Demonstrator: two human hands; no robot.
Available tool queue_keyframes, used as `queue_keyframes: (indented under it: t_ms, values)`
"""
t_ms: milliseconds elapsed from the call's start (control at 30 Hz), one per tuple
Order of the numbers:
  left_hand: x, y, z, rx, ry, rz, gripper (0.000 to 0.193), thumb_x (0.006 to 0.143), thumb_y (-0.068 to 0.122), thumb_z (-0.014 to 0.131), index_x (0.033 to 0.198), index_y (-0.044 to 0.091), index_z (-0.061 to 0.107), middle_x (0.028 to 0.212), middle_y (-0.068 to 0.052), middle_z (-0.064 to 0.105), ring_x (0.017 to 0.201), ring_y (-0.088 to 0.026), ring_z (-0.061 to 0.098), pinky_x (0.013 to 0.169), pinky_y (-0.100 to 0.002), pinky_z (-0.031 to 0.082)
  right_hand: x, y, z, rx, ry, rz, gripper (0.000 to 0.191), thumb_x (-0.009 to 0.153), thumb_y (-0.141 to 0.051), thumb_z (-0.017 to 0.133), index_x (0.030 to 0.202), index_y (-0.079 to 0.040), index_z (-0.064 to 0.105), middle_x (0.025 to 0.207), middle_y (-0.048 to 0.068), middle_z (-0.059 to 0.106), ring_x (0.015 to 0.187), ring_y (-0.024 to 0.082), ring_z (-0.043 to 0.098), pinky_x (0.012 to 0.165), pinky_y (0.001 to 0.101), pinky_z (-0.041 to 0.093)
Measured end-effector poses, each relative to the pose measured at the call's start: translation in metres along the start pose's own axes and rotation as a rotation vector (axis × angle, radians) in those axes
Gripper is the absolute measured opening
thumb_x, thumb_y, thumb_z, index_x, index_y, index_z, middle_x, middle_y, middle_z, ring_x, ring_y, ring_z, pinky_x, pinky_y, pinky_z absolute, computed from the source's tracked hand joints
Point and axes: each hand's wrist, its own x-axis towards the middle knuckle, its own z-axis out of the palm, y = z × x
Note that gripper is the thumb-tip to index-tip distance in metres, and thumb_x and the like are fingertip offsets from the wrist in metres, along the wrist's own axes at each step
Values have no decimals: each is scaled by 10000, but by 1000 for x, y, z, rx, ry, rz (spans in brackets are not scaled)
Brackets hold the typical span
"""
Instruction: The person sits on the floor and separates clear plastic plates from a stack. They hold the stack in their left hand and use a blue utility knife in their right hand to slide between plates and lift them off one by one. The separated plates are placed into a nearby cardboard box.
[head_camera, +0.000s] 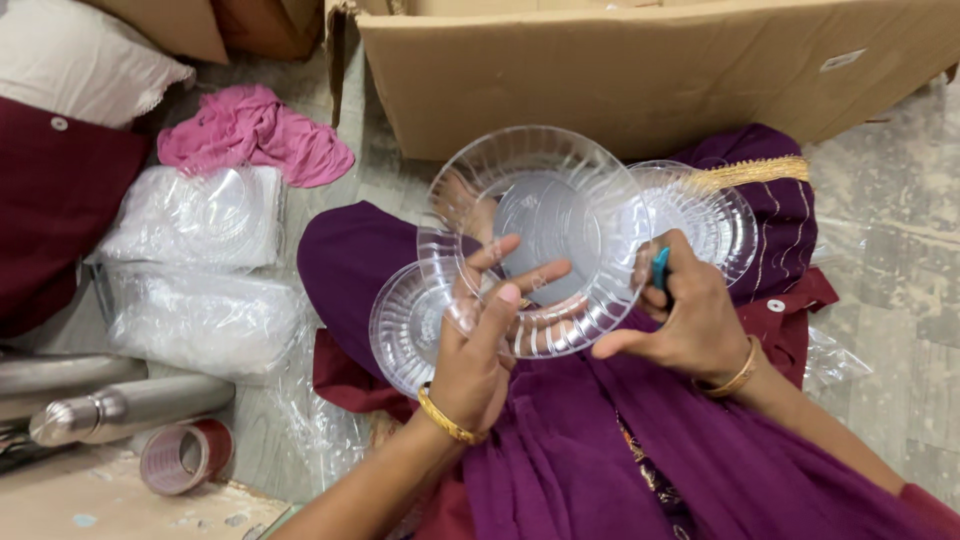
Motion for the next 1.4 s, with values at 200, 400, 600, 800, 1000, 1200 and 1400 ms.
queue_keyframes:
  t_ms: [200,400,600,800,1000,1200,1400]
  values:
    - [-2,-4,9,-46,25,-53,512,1022,161,488,1483,66,288,1352,-322,596,1119,-414,707,953,-451,635,-1,2,2,-65,19,-62,895,485,-716,834,956,-53,458,626,-70,427,500,12,389,428,173,361]
    - [-3,-4,16,-9,100,-68,493,1022,196,495,1482,99,347,1368,-299,604,1106,-287,700,885,-416,631,-6,11,6,-116,29,-26,848,535,-764,779,927,-66,500,554,-58,431,467,50,436,442,205,368]
    - [-1,-3,16,-13,111,-38,510,1004,190,498,1467,69,320,1362,-307,617,1095,-315,715,904,-424,648,-7,6,13,-96,29,-67,903,605,-763,774,1031,-14,503,588,-24,473,464,94,488,448,248,407]
    - [-3,-8,20,-65,154,39,551,1011,204,493,1497,87,261,1383,-305,592,1121,-362,708,898,-412,628,-9,1,23,-107,42,-88,925,708,-776,736,1115,18,491,679,-9,555,563,100,582,527,272,499]
    - [-1,-10,25,-114,159,75,541,1022,192,465,1510,137,238,1434,-302,525,1210,-384,659,933,-406,622,-5,-4,30,-139,72,-136,928,697,-753,732,1085,43,458,636,36,504,531,143,532,505,301,471]
    - [1,-9,30,-157,179,66,525,1023,179,454,1506,156,251,1449,-302,519,1228,-396,642,936,-431,620,-4,-7,33,-88,80,-128,848,768,-716,717,1073,37,474,696,49,555,553,160,596,505,314,500]
    - [1,-6,32,-161,163,104,505,1036,154,420,1507,170,238,1478,-270,493,1259,-394,619,913,-424,610,-7,-8,38,-159,41,-123,754,886,-656,657,1111,37,467,684,65,550,556,210,580,525,344,485]
